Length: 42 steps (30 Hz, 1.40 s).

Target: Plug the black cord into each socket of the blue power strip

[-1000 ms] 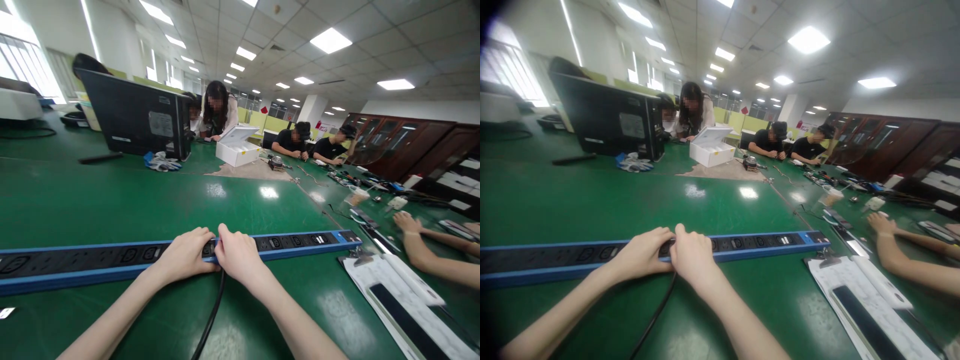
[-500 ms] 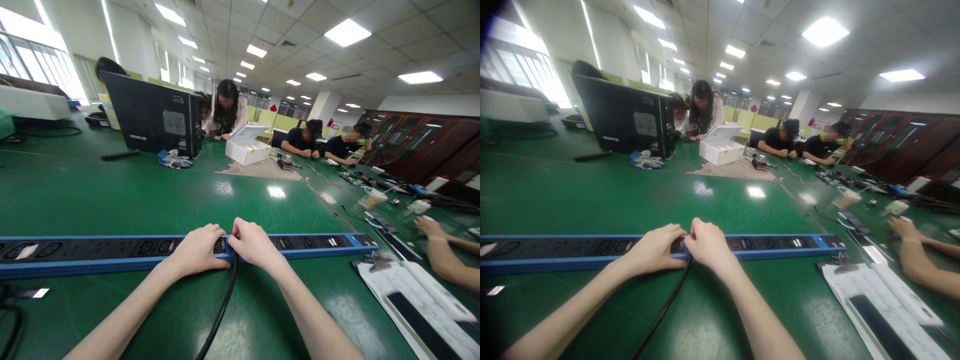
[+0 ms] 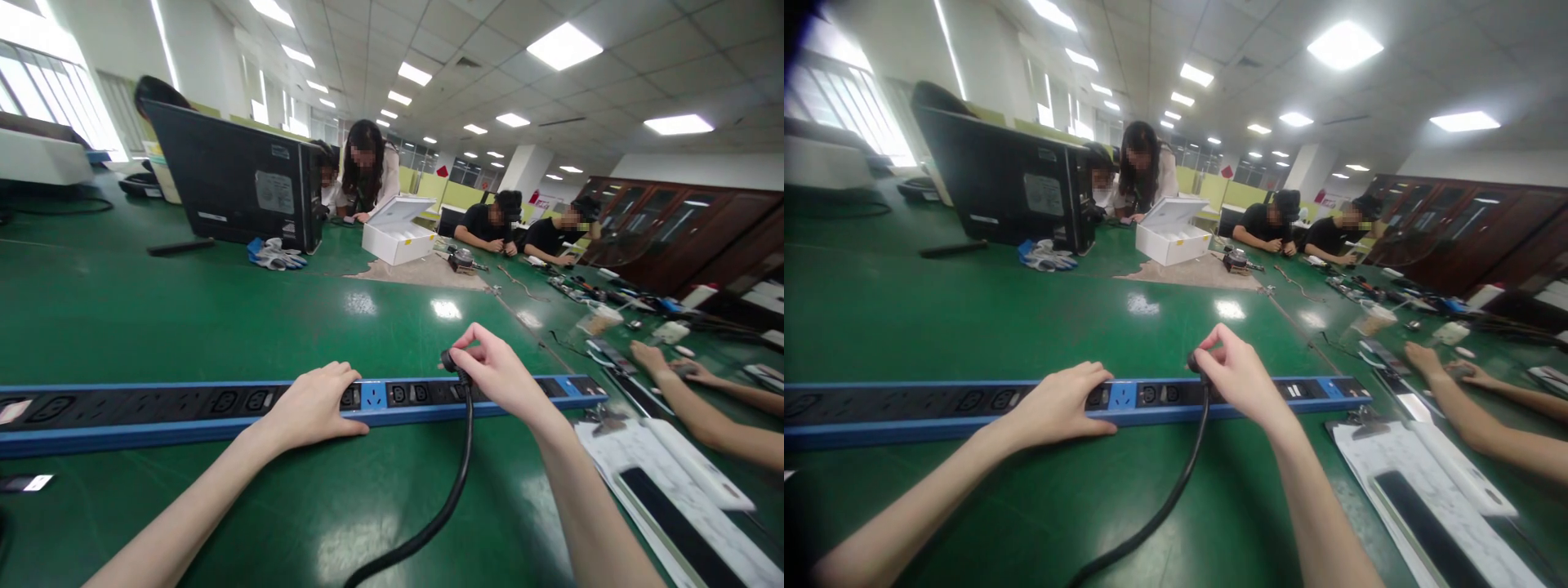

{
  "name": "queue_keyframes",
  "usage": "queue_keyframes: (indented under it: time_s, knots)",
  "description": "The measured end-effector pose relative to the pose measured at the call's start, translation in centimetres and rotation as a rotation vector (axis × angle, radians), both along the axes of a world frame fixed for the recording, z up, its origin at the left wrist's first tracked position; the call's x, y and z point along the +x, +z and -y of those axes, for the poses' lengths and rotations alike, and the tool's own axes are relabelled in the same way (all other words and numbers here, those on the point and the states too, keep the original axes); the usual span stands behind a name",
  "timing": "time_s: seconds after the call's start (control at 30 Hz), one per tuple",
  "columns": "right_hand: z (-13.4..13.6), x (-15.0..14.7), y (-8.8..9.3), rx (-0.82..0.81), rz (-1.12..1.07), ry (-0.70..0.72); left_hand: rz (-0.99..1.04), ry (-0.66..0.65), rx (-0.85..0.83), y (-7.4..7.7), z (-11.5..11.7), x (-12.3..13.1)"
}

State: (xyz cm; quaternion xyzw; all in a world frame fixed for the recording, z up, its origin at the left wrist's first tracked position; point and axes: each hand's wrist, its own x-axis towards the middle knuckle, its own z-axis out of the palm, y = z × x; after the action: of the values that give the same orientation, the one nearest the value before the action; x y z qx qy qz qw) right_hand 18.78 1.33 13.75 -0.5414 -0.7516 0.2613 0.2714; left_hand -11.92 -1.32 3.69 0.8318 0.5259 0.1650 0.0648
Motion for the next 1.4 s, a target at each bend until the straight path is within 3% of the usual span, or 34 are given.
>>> queue_keyframes:
  time_s: [0.17, 0.33, 0.57, 1.0, 1.17, 1.4]
  knots:
    - [-1.4, 3.4, -1.8, -0.037, 0.134, 0.024, 0.008, 0.001, -0.013, -0.3, -0.3, 0.0]
    - [-2.4, 3.1, -2.9, -0.031, 0.229, 0.138, 0.006, 0.004, -0.028, -0.4, -0.5, 0.2]
    - [-2.8, 2.6, -4.3, 0.043, 0.379, 0.167, 0.000, 0.003, -0.055, -0.5, -0.7, 0.2]
    - [-2.3, 2.7, -4.0, 0.085, 0.440, 0.207, -0.011, 0.004, -0.054, -0.6, -0.8, 0.2]
    - [-2.3, 2.7, -3.9, 0.007, 0.408, 0.254, -0.007, 0.004, -0.049, -0.6, -0.8, 0.2]
    - [-2.0, 1.9, -4.1, 0.110, 0.590, 0.152, -0.014, 0.007, -0.044, -0.7, -0.7, 0.2]
